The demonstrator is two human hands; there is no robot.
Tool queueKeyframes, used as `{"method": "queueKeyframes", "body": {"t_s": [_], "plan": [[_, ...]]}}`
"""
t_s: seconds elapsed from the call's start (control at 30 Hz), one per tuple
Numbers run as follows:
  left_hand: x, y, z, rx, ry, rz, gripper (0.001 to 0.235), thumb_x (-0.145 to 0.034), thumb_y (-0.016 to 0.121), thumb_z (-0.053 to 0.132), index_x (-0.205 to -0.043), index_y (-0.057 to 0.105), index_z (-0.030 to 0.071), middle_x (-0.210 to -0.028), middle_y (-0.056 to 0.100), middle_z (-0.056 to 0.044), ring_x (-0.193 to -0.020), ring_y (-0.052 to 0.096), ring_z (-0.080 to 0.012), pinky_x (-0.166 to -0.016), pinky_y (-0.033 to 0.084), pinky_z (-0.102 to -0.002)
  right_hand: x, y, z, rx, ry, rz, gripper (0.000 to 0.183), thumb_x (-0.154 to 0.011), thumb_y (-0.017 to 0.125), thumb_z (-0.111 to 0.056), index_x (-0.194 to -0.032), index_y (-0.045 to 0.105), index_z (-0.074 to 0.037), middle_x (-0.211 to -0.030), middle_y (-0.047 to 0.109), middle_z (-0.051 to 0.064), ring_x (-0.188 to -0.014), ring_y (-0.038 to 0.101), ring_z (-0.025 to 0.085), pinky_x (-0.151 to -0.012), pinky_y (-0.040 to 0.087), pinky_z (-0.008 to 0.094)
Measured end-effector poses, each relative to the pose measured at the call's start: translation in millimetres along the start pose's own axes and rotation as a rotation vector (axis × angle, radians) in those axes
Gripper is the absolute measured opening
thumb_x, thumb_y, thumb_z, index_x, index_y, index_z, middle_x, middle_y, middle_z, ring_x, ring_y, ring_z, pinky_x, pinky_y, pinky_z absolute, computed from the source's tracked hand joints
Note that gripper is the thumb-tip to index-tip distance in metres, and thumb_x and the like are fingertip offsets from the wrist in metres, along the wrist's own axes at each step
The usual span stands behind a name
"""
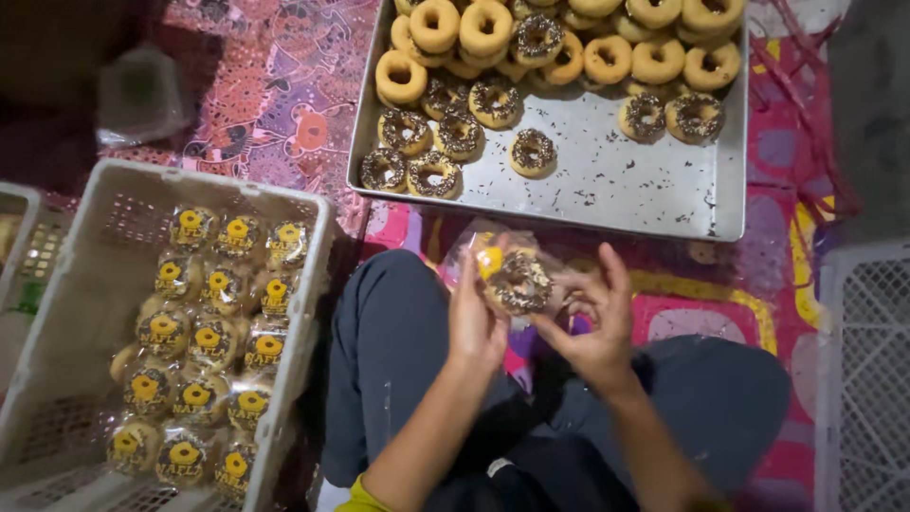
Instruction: The person sits on a patterned floor mat and repeatedly picks donuts from a metal tray, places them into clear plastic bags, and arranges the sealed bags into a white plastic basket. The task continues throughout the clip with no visible tool use.
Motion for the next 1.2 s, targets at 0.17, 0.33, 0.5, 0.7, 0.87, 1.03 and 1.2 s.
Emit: {"method": "queueKeyframes", "body": {"t_s": [0.17, 0.33, 0.5, 0.7, 0.87, 1.03, 1.2], "plan": [[17.3, 14.8, -24.3, -0.127, -0.020, 0.001, 0.031, -0.100, 0.064, 0.024, -0.124, 0.068, 0.005, -0.111, 0.073, -0.008, -0.096, 0.073, -0.0168, -0.081, 0.062, -0.032, 2.9, -2.2, -47.1, 0.235, -0.189, 0.088, 0.118, -0.071, 0.093, -0.005, -0.163, 0.018, -0.005, -0.137, 0.059, 0.020, -0.121, 0.066, 0.026, -0.100, 0.056, 0.037], [12.3, 7.8, -43.3, -0.069, -0.053, -0.080, 0.028, -0.105, 0.068, 0.022, -0.126, 0.068, 0.003, -0.112, 0.073, -0.009, -0.097, 0.070, -0.0180, -0.072, 0.056, -0.029, 3.2, -15.8, -76.5, 0.450, -0.245, 0.121, 0.100, -0.071, 0.094, -0.011, -0.153, 0.038, -0.001, -0.135, 0.061, 0.022, -0.120, 0.064, 0.033, -0.099, 0.054, 0.043], [12.9, -17.2, -44.8, -0.456, -0.110, -0.187, 0.058, -0.095, 0.069, 0.012, -0.135, 0.038, 0.041, -0.121, 0.070, -0.004, -0.106, 0.071, -0.0185, -0.088, 0.059, -0.033, 5.4, -20.0, -84.6, 0.811, -0.559, -0.015, 0.029, -0.073, 0.081, -0.010, -0.101, 0.073, -0.011, -0.125, 0.068, 0.013, -0.114, 0.066, 0.043, -0.095, 0.055, 0.050], [36.0, -8.7, -21.5, -0.812, 0.205, -0.377, 0.017, -0.103, 0.065, 0.014, -0.119, 0.065, 0.009, -0.109, 0.076, -0.010, -0.100, 0.073, -0.0166, -0.092, 0.058, -0.030, -11.8, -35.0, -50.6, 0.658, -0.007, -0.139, 0.018, -0.094, 0.073, -0.020, -0.108, 0.079, -0.012, -0.095, 0.074, 0.006, -0.084, 0.074, 0.022, -0.074, 0.057, 0.037], [62.2, 4.7, -21.9, -0.970, 0.164, -0.425, 0.021, -0.105, 0.062, 0.015, -0.113, 0.073, -0.001, -0.099, 0.078, -0.009, -0.091, 0.074, -0.0152, -0.083, 0.057, -0.029, 16.7, -20.2, -118.4, 0.810, -0.594, -0.242, 0.027, -0.080, 0.074, -0.013, -0.107, 0.075, -0.006, -0.101, 0.070, 0.008, -0.088, 0.067, 0.026, -0.075, 0.052, 0.038], [108.6, 40.8, -21.5, -1.757, 0.335, -0.562, 0.018, -0.095, 0.070, 0.016, -0.109, 0.076, 0.009, -0.082, 0.075, -0.017, -0.072, 0.075, -0.0292, -0.064, 0.057, -0.038, 26.8, -23.3, -105.9, 0.999, -0.658, -0.447, 0.020, -0.074, 0.081, -0.021, -0.086, 0.071, -0.010, -0.079, 0.064, 0.005, -0.076, 0.065, 0.026, -0.070, 0.049, 0.042], [117.6, 58.1, 36.0, -1.771, 0.398, -0.583, 0.019, -0.097, 0.066, 0.020, -0.113, 0.073, 0.012, -0.097, 0.075, -0.013, -0.088, 0.075, -0.0327, -0.076, 0.060, -0.041, 6.2, -98.1, -15.7, 1.306, 0.150, -0.403, 0.031, -0.077, 0.085, -0.028, -0.100, 0.069, -0.014, -0.107, 0.066, 0.006, -0.108, 0.060, 0.029, -0.098, 0.047, 0.049]]}}
Point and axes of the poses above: each hand's wrist, its own x-axis away from the middle knuckle, its own y-axis out of the palm, z = x × y, the point moved 8 cm from there along -x, towards the middle knuckle
